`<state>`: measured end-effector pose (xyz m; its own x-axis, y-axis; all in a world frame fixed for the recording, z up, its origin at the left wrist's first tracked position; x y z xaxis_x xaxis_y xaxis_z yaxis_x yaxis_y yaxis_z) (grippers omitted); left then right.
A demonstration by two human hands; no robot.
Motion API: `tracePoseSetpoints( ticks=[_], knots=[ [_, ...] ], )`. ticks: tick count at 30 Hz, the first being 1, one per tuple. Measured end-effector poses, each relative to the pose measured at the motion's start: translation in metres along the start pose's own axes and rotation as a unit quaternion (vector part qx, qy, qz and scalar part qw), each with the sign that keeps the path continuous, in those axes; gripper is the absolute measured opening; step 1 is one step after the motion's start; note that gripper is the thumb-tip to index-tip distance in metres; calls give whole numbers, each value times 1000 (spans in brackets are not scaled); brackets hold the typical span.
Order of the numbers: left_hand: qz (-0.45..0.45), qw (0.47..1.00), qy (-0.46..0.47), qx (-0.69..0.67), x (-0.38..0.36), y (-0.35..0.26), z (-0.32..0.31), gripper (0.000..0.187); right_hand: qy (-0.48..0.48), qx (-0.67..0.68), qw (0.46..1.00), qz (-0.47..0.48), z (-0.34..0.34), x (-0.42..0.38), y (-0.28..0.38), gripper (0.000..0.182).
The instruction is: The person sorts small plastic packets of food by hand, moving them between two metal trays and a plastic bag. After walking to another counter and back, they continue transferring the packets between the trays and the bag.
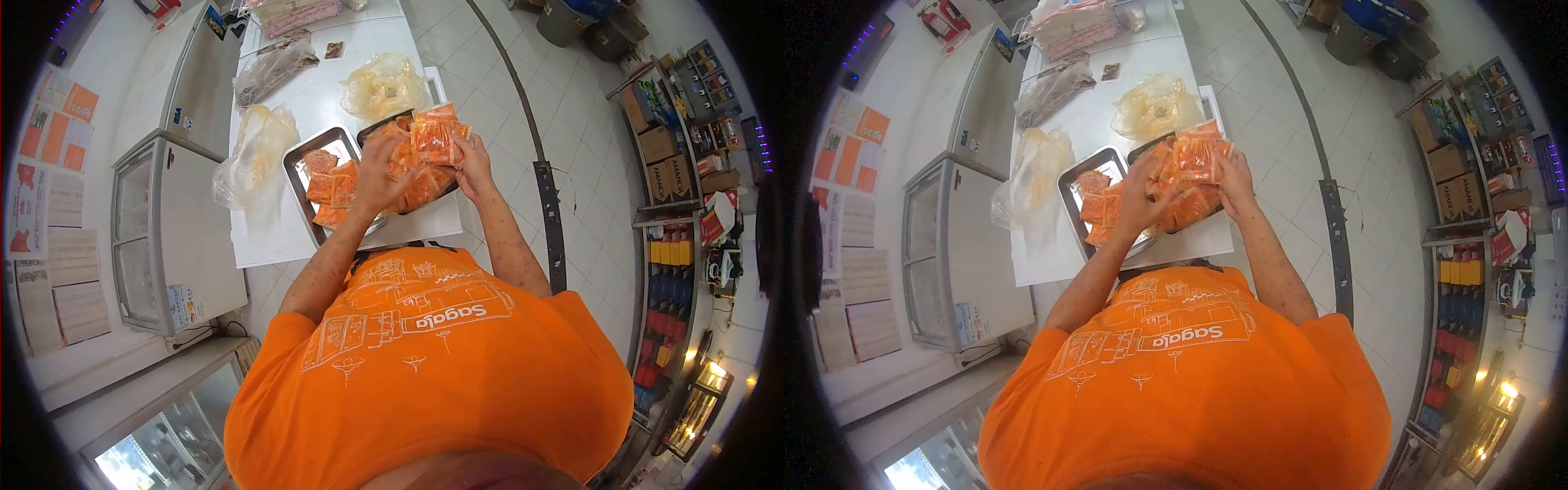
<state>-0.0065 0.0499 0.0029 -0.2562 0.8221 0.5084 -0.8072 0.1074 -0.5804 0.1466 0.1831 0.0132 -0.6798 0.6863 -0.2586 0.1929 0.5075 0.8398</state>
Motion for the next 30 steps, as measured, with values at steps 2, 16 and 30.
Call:
tracePoseSetpoints(
  ticks=[2, 16, 30],
  knots=[
    [-107, 989, 88, 54, 8, -12, 4, 50, 6, -45, 999, -21, -2, -1, -2, 31],
    [71, 936, 288, -187, 33, 16, 57, 22, 55, -253, 966, 19, 23, 8, -14, 37],
    [272, 780, 102, -554, 15, 6, -5, 48, 161, -209, 964, 10, -10, -18, 33, 47]
  ],
)
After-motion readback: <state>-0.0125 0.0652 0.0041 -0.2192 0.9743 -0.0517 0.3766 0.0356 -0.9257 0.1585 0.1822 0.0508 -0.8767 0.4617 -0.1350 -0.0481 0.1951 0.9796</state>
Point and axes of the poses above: each hand's wrist, its own x-axis towards the middle knuckle, its own z-axis out of the back of the hand, y = z × x, the point moved 1 cm from there along x, towards the middle knuckle, and after that the axes turned 10 degrees about y, right-handed, at the moved point
